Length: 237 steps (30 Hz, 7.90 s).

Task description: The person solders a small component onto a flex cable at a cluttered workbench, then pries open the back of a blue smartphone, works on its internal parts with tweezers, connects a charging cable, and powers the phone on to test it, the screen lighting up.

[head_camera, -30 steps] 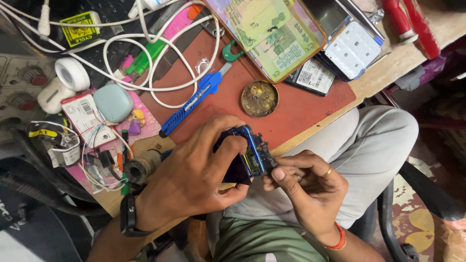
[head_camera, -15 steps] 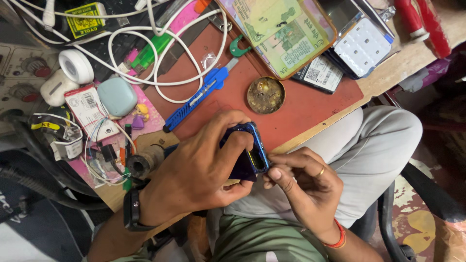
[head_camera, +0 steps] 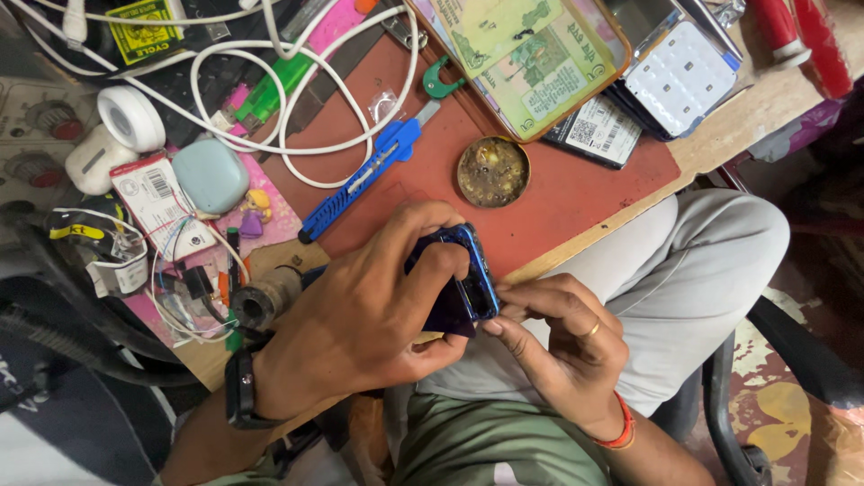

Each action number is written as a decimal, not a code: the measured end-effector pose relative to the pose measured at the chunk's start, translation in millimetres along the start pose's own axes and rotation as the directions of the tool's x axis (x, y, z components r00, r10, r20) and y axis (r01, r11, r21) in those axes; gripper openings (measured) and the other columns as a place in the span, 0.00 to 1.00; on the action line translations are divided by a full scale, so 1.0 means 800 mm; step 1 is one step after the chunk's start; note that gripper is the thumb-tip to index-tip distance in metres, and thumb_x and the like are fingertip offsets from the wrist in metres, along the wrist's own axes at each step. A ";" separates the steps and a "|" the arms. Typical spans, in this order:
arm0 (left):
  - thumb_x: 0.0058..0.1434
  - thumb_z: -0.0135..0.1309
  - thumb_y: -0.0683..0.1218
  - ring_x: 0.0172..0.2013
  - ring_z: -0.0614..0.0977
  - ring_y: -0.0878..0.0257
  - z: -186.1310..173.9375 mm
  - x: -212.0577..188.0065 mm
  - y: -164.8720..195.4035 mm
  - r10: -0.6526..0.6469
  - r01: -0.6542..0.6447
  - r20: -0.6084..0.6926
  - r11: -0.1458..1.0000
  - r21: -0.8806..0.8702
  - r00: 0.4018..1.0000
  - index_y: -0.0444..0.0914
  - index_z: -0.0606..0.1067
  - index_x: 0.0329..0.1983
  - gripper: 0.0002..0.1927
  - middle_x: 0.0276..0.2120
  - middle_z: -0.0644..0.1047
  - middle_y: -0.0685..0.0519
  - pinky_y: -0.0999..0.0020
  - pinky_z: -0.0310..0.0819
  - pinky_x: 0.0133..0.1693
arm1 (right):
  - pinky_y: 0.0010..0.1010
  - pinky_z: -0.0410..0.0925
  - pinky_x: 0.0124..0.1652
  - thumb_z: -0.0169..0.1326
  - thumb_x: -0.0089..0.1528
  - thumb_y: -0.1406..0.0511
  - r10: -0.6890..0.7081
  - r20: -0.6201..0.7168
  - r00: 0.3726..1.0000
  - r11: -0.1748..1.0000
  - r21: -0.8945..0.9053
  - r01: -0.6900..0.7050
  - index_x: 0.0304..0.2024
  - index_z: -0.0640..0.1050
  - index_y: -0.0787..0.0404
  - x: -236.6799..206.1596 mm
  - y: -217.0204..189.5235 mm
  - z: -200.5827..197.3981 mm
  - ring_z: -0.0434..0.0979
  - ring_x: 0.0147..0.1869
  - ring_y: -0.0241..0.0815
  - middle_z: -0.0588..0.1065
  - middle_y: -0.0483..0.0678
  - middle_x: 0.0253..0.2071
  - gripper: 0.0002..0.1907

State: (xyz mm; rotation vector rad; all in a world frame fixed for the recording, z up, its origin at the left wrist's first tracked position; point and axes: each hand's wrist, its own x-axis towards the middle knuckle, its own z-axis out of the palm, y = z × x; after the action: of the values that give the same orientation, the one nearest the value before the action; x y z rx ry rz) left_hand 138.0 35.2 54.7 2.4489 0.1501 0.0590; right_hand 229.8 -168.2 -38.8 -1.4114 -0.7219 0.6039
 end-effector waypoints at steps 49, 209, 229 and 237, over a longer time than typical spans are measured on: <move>0.60 0.70 0.49 0.65 0.75 0.43 0.017 -0.005 -0.011 0.048 -0.045 0.034 0.995 -0.084 0.998 0.43 0.53 0.71 0.45 0.63 0.65 0.42 0.53 0.78 0.62 | 0.30 0.77 0.50 0.65 0.56 0.69 -0.001 0.577 0.817 0.996 -0.070 0.051 0.61 0.69 0.64 0.106 -0.023 -0.058 0.81 0.54 0.44 0.68 0.52 0.65 0.32; 0.55 0.73 0.52 0.57 0.80 0.45 0.021 -0.022 0.003 0.075 -0.139 -0.231 0.952 -0.271 0.970 0.45 0.60 0.65 0.42 0.55 0.74 0.40 0.50 0.81 0.60 | 0.42 0.72 0.60 0.69 0.53 0.60 -0.193 0.467 0.863 0.981 0.095 0.168 0.61 0.69 0.63 0.082 -0.037 -0.056 0.69 0.70 0.56 0.63 0.56 0.66 0.37; 0.55 0.72 0.50 0.61 0.77 0.44 0.011 -0.032 0.007 0.146 -0.209 -0.201 0.917 -0.340 0.969 0.43 0.58 0.67 0.43 0.56 0.71 0.40 0.45 0.77 0.64 | 0.47 0.70 0.56 0.73 0.58 0.55 -0.623 0.370 0.689 0.770 0.134 0.624 0.47 0.76 0.60 0.110 -0.030 -0.038 0.73 0.60 0.52 0.70 0.50 0.55 0.24; 0.53 0.73 0.49 0.60 0.76 0.45 0.002 -0.025 0.006 0.208 -0.240 -0.138 0.929 -0.283 0.968 0.44 0.53 0.67 0.48 0.57 0.70 0.39 0.43 0.76 0.66 | 0.40 0.68 0.47 0.71 0.58 0.57 -0.658 0.409 0.632 0.724 0.117 0.679 0.46 0.80 0.58 0.118 -0.029 -0.045 0.74 0.51 0.49 0.71 0.48 0.50 0.19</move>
State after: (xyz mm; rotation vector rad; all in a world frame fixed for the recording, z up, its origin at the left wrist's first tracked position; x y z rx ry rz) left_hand 119.0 28.1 56.3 2.1505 -0.0896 0.2917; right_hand 317.4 -122.6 -7.6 -0.9306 -1.5440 0.2855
